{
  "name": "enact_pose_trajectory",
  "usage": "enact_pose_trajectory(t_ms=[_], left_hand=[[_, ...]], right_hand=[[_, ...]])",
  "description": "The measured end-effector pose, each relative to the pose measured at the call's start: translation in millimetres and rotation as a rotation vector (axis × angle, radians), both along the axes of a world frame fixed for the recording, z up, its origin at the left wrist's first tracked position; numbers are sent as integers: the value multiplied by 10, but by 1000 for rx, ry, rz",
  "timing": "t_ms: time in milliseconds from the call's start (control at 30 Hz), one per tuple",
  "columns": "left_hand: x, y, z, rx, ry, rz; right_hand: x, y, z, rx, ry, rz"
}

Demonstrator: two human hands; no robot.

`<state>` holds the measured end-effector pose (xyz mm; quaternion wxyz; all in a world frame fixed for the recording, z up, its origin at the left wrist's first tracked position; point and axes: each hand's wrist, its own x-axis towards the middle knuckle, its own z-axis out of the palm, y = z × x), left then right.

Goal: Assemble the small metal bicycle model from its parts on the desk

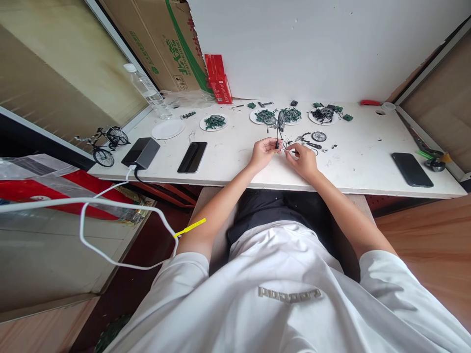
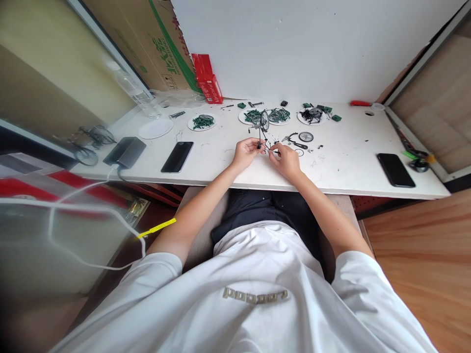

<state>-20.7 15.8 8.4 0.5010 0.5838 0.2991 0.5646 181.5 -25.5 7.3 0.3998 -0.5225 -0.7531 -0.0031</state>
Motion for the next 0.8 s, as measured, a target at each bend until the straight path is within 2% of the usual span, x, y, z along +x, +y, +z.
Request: enact_pose_trajectory(t_ms=[167, 400, 800], left_hand=[[-9, -29, 17, 14, 12, -41], [-3, -74, 67, -19, 56, 14], [-23, 28, -44, 53, -23, -51]], right_hand=[[7, -3, 8, -33, -24, 19], [-2, -19, 34, -65, -20, 25], [-19, -56, 75, -90, -49, 42]])
